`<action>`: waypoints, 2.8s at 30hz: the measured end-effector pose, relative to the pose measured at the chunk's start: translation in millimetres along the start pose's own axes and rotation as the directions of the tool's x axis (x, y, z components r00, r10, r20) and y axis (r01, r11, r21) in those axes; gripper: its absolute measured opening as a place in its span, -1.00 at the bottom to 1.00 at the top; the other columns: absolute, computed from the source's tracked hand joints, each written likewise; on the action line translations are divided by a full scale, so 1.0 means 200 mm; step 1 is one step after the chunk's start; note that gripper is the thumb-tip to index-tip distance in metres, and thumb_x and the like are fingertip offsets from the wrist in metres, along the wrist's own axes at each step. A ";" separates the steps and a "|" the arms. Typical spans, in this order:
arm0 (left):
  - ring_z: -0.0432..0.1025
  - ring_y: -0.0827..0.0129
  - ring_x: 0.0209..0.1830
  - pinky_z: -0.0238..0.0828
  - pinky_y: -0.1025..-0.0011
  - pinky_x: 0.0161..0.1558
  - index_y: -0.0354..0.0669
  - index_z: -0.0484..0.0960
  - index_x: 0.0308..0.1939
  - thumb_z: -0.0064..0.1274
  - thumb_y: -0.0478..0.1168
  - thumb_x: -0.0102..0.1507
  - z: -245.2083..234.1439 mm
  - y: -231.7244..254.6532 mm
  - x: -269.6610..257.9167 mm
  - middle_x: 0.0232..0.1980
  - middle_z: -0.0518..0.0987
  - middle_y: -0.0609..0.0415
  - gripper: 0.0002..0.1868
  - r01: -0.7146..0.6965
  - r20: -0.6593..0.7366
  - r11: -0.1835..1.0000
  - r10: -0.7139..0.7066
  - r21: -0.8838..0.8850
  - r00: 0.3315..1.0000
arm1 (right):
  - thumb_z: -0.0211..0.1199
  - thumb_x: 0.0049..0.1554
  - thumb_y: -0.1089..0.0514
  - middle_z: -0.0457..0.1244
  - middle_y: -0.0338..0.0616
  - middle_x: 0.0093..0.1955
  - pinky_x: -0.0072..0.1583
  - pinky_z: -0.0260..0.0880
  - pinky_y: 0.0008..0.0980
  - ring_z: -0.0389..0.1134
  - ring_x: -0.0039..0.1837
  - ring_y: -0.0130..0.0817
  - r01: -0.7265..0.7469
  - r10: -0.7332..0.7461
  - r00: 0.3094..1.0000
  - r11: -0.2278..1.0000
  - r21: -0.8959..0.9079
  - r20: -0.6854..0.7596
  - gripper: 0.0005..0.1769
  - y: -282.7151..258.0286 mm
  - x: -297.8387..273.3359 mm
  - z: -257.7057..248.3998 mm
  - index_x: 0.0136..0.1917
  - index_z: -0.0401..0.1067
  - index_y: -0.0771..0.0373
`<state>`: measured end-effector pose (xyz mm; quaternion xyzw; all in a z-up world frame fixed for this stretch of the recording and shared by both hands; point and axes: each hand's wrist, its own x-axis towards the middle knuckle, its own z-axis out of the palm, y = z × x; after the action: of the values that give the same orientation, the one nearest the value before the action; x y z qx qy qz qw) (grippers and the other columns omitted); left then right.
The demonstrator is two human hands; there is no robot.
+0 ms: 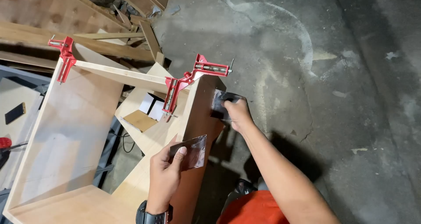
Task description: Sanding cabinet edges and applying wood filler to a wooden board using a putty knife and brush.
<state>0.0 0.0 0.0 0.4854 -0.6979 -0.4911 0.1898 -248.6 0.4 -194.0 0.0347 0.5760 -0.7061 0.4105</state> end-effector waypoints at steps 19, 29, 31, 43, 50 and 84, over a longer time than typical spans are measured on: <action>0.47 0.29 0.55 0.44 0.37 0.46 -0.28 0.76 0.23 0.13 -0.21 0.35 0.00 0.01 0.01 0.53 0.58 -0.08 -0.60 -0.008 0.020 1.000 0.008 0.001 1.000 | 0.26 0.04 0.37 0.28 -0.46 -0.32 -0.07 0.32 -0.42 0.29 -0.20 -0.52 0.176 -0.172 0.977 0.984 -0.016 0.127 -0.77 -0.30 -0.24 0.08 -0.37 0.46 0.10; 0.38 0.30 0.66 0.32 0.43 0.48 -0.24 0.85 0.03 0.13 -0.20 0.35 0.00 0.02 0.02 0.45 0.65 -0.15 -0.71 -0.061 0.026 0.996 0.060 0.063 0.998 | 0.17 0.06 0.38 0.26 -0.47 -0.26 -0.08 0.20 -0.51 0.19 -0.18 -0.56 0.323 -0.314 0.921 0.946 -0.002 0.231 -0.80 -0.46 -0.39 0.15 -0.27 0.52 0.14; 0.39 0.30 0.65 0.32 0.43 0.48 -0.23 0.85 0.05 0.13 -0.20 0.35 0.00 0.01 0.01 0.45 0.65 -0.13 -0.71 -0.065 0.029 0.996 0.063 0.062 0.998 | 0.12 0.06 0.38 0.19 -0.51 -0.29 -0.12 0.14 -0.52 0.12 -0.20 -0.57 0.346 -0.337 0.911 0.938 0.002 0.236 -0.77 -0.47 -0.42 0.15 -0.32 0.46 0.12; 0.48 0.47 -0.17 0.46 0.44 -0.06 -0.25 0.82 -0.16 0.18 -0.17 0.39 -0.03 -0.01 0.01 -0.23 0.72 0.20 -0.78 -0.048 0.060 0.999 0.049 -0.017 0.997 | 0.23 0.15 0.27 0.47 -0.35 -0.08 0.05 0.47 -0.48 0.41 -0.06 -0.51 0.378 -0.326 0.881 0.921 -0.097 0.341 -0.71 -0.51 -0.51 0.09 0.07 0.72 0.27; 0.40 0.30 0.62 0.41 0.30 0.47 -0.30 0.79 0.01 0.13 -0.17 0.35 -0.02 0.02 -0.01 0.61 0.51 -0.05 -0.70 -0.114 0.023 0.986 0.118 -0.121 0.993 | 0.38 0.07 0.18 0.47 -0.21 0.00 -0.18 0.23 -0.36 0.42 -0.08 -0.39 0.238 -0.239 0.971 0.970 -0.042 -0.015 -0.58 -0.37 -0.44 -0.36 0.22 0.67 0.22; 0.59 -0.08 0.18 0.64 0.04 0.08 -0.40 0.59 0.34 0.01 -0.39 0.43 0.67 -0.16 -0.76 0.25 0.68 -0.32 -0.61 0.369 0.253 0.167 -0.475 -0.914 0.843 | 0.05 0.30 0.49 0.29 0.27 0.56 0.55 0.51 -0.21 0.46 0.51 0.03 0.870 -0.686 0.477 0.279 -0.407 0.549 -0.42 0.03 -1.57 -1.10 0.58 0.26 0.45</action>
<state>-14.9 196.3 -55.3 0.4749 -0.1028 -0.8118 0.3238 -130.9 354.0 -108.5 -0.4920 0.6578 -0.5666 0.0644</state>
